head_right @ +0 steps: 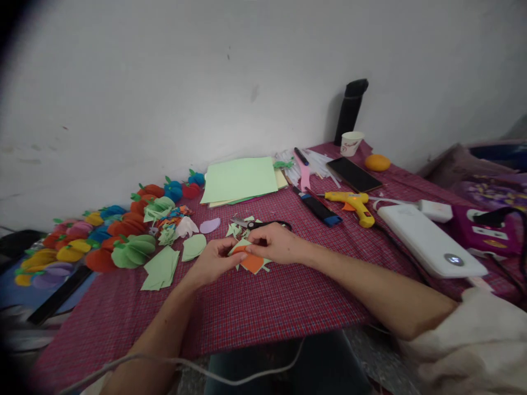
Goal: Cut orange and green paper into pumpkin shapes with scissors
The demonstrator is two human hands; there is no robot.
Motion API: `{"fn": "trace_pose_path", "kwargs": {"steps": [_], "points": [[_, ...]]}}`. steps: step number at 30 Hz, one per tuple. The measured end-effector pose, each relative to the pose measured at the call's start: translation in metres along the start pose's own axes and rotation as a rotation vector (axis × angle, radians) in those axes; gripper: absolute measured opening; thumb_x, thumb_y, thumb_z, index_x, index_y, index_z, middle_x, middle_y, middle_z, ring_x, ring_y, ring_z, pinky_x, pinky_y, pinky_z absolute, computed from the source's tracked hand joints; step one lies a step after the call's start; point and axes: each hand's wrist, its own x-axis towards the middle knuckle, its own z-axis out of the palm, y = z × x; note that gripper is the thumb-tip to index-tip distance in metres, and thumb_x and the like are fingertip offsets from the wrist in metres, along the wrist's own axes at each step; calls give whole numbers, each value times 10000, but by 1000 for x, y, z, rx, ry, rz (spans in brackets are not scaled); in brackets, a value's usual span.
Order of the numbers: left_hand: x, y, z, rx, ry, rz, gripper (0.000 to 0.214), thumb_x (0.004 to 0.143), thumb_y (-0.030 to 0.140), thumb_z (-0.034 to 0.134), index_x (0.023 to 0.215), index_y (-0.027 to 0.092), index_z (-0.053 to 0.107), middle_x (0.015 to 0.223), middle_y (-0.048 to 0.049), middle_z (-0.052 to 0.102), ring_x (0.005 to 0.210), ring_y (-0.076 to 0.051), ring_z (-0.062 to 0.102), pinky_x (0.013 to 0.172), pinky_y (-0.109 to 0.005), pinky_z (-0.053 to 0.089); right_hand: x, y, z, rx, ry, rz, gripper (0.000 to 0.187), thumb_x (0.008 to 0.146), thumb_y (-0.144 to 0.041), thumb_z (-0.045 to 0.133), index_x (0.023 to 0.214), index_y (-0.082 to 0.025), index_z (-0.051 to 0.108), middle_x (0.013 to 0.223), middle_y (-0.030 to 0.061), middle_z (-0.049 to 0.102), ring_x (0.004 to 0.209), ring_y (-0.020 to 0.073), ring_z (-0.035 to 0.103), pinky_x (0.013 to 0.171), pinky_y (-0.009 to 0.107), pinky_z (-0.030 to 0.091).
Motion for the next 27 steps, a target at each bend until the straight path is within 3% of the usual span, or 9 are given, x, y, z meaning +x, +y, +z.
{"fn": "trace_pose_path", "kwargs": {"steps": [3, 5, 9, 13, 20, 27], "points": [[-2, -2, 3, 89, 6, 5, 254, 653, 367, 610, 550, 137, 577, 509, 45, 423, 497, -74, 350, 471, -202, 248, -1, -3, 1, -65, -4, -46, 187, 774, -284, 523, 668, -141, 581, 585, -25, 489, 543, 83, 408, 519, 201, 302], [-2, -2, 5, 29, -10, -5, 244, 669, 355, 601, 572, 132, 596, 515, 40, 445, 504, -76, 369, 487, -201, 273, -1, -5, 3, 20, 24, -15, 189, 776, -299, 525, 694, -141, 592, 603, -18, 515, 557, 87, 430, 530, 201, 320], [1, 2, 7, -316, 100, -53, 226, 672, 331, 621, 746, 119, 649, 630, 0, 577, 586, -108, 485, 591, -228, 388, 1, -8, 5, 358, 110, 151, 261, 785, -392, 509, 841, -148, 582, 645, -20, 525, 537, 81, 439, 481, 187, 321], [2, 4, 10, -584, 227, -60, 291, 650, 297, 653, 880, 118, 652, 733, -38, 644, 665, -146, 559, 679, -282, 440, 3, -4, 6, 423, 131, 253, 291, 764, -427, 531, 738, -139, 572, 560, -37, 469, 475, 68, 392, 435, 186, 279], [0, 4, 13, -578, 207, -119, 331, 648, 324, 655, 896, 105, 654, 733, -50, 664, 632, -145, 575, 638, -274, 447, 1, 2, 13, 376, 97, 249, 270, 748, -403, 546, 719, -145, 619, 591, -11, 554, 535, 106, 470, 450, 203, 323], [0, 5, 14, -599, 176, -173, 311, 622, 306, 689, 855, 101, 674, 803, -83, 684, 697, -163, 604, 699, -288, 454, 0, -1, 12, 323, 32, 198, 219, 768, -342, 521, 764, -146, 621, 604, -27, 523, 511, 84, 425, 460, 197, 309]]}}
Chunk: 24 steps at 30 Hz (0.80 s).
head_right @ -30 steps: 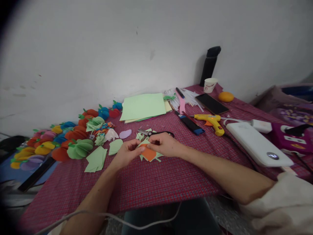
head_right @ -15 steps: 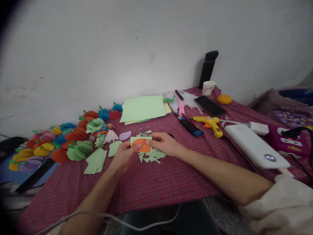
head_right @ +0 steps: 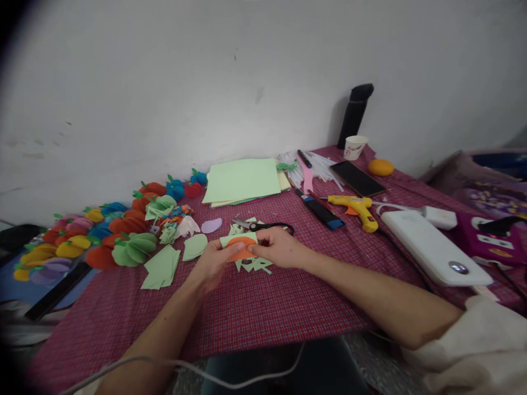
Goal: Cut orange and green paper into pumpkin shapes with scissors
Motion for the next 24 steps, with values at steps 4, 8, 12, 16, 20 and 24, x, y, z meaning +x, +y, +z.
{"fn": "trace_pose_path", "kwargs": {"steps": [4, 8, 12, 16, 20, 24], "points": [[-1, 0, 1, -42, 41, -16, 348, 639, 366, 669, 845, 86, 675, 769, -98, 685, 668, -181, 616, 672, -300, 463, 0, 0, 0, -48, 13, -5, 232, 769, -351, 516, 761, -146, 626, 599, -26, 523, 504, 84, 421, 455, 196, 305], [-1, 1, 1, -93, 42, -6, 410, 665, 421, 631, 898, 87, 666, 717, -90, 682, 652, -192, 621, 617, -298, 468, 0, 2, -1, -57, 42, 14, 248, 752, -379, 531, 733, -153, 632, 566, -23, 532, 495, 96, 439, 435, 198, 297], [-1, 1, 0, -66, 32, 2, 397, 657, 400, 645, 917, 101, 664, 724, -75, 683, 653, -186, 619, 619, -297, 469, 0, 2, -2, -41, 43, 12, 240, 753, -376, 532, 737, -160, 634, 576, -17, 551, 507, 103, 455, 435, 199, 301], [0, 0, 0, -4, -1, 24, 328, 637, 324, 679, 875, 98, 674, 779, -80, 685, 692, -181, 614, 676, -302, 468, 0, 1, -1, -39, 21, 13, 248, 753, -378, 534, 763, -154, 641, 590, -20, 557, 511, 99, 458, 442, 196, 304], [1, -1, -1, -11, -24, 50, 299, 655, 299, 667, 878, 100, 679, 758, -76, 685, 694, -174, 610, 681, -298, 463, 1, 1, -2, -41, 20, 13, 270, 748, -399, 539, 742, -147, 636, 579, -25, 538, 499, 91, 439, 448, 198, 296], [0, -1, -1, -27, -1, 40, 295, 650, 288, 671, 889, 114, 680, 731, -60, 685, 651, -164, 607, 658, -291, 461, 2, 1, -4, -28, -18, 42, 322, 774, -425, 500, 685, -136, 610, 539, -31, 475, 464, 72, 370, 438, 196, 262]]}}
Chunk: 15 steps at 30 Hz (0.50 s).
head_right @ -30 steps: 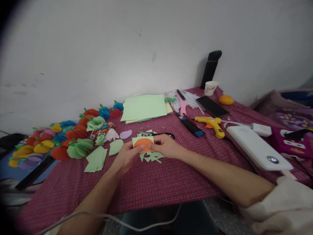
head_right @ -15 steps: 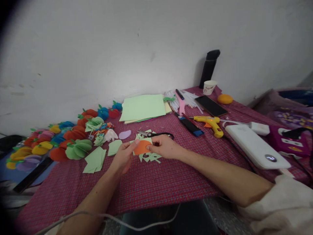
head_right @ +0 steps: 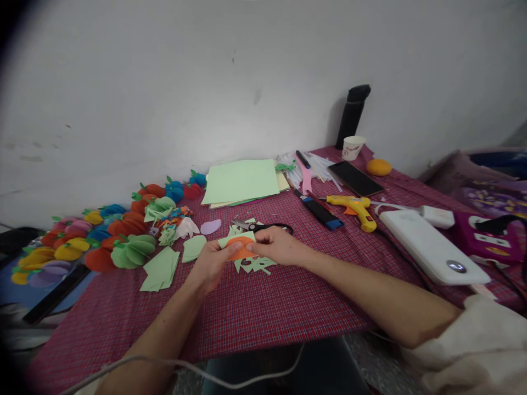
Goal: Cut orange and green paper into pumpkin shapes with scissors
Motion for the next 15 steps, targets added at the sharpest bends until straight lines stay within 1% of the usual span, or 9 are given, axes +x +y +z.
{"fn": "trace_pose_path", "kwargs": {"steps": [3, 6, 10, 15], "points": [[0, 1, 0, -17, 12, -11, 309, 646, 291, 674, 895, 107, 677, 720, -61, 682, 623, -163, 602, 639, -296, 461, 0, -2, -2, -5, 6, 14, 378, 797, -452, 459, 622, -136, 572, 507, -36, 426, 450, 69, 334, 427, 197, 237], [0, 2, -1, -24, 18, -12, 314, 649, 293, 672, 894, 98, 675, 714, -63, 680, 611, -161, 597, 626, -294, 459, -1, -5, -4, -7, 46, 14, 416, 806, -478, 430, 573, -145, 518, 507, -32, 426, 453, 71, 347, 435, 201, 241], [1, -1, -3, -18, 23, -7, 315, 641, 285, 677, 895, 99, 675, 707, -57, 677, 616, -163, 597, 621, -289, 458, -2, -10, -4, 25, 78, 34, 428, 822, -493, 387, 590, -148, 489, 533, -26, 449, 461, 74, 360, 447, 205, 247], [3, -4, -3, 11, 41, 0, 310, 626, 290, 685, 880, 112, 680, 686, -44, 669, 622, -164, 590, 613, -284, 455, -2, -9, -3, 15, 87, 34, 407, 828, -464, 394, 577, -152, 466, 520, -40, 414, 451, 68, 337, 441, 205, 236]]}}
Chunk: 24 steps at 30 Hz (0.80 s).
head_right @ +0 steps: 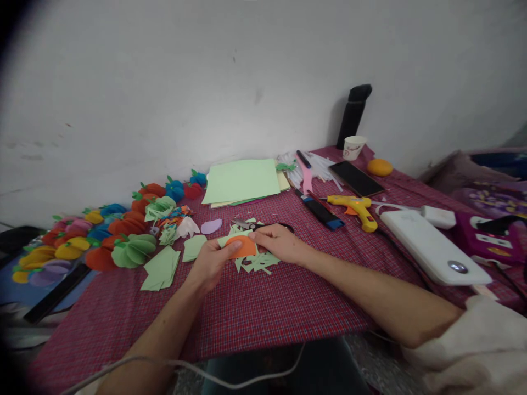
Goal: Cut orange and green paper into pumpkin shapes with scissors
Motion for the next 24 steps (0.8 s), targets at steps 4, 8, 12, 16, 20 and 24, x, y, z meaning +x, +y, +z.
{"fn": "trace_pose_path", "kwargs": {"steps": [4, 8, 12, 16, 20, 24], "points": [[0, 0, 1, 27, 21, -6, 311, 612, 300, 694, 859, 111, 685, 664, -39, 659, 608, -147, 573, 580, -253, 436, 2, 6, 3, 49, 57, -49, 294, 822, -402, 440, 653, -164, 476, 543, -50, 416, 466, 70, 367, 441, 195, 268], [2, -2, -2, 24, 72, -42, 347, 615, 336, 688, 879, 110, 679, 702, -54, 663, 590, -118, 547, 513, -206, 390, 3, 9, 5, 158, 230, -189, 193, 746, -273, 569, 859, -206, 427, 715, -38, 538, 604, 91, 512, 546, 204, 403], [3, -5, -4, 26, 97, -41, 361, 621, 349, 681, 891, 109, 675, 725, -63, 662, 594, -110, 536, 506, -198, 377, 1, 7, 4, -50, 238, -291, 98, 756, -230, 552, 838, -188, 520, 777, 0, 586, 659, 103, 542, 619, 230, 445], [3, -2, -2, 38, 111, -45, 343, 610, 333, 691, 863, 103, 679, 704, -61, 659, 584, -108, 533, 499, -199, 374, -1, 6, 5, -157, 227, -313, 182, 782, -225, 520, 944, -179, 588, 807, 20, 625, 687, 113, 559, 627, 235, 457], [2, 2, 0, 19, 123, -59, 318, 602, 338, 694, 820, 106, 680, 678, -52, 657, 576, -107, 540, 493, -196, 374, 0, 7, 6, -176, 249, -299, 196, 789, -229, 512, 951, -169, 603, 838, 33, 645, 721, 125, 580, 646, 248, 468], [1, 2, 0, 10, 116, -59, 313, 598, 353, 694, 790, 106, 677, 683, -51, 658, 575, -111, 545, 495, -201, 377, 0, 6, 4, -182, 240, -322, 193, 794, -222, 500, 942, -173, 615, 874, 37, 652, 761, 130, 592, 671, 250, 471]]}}
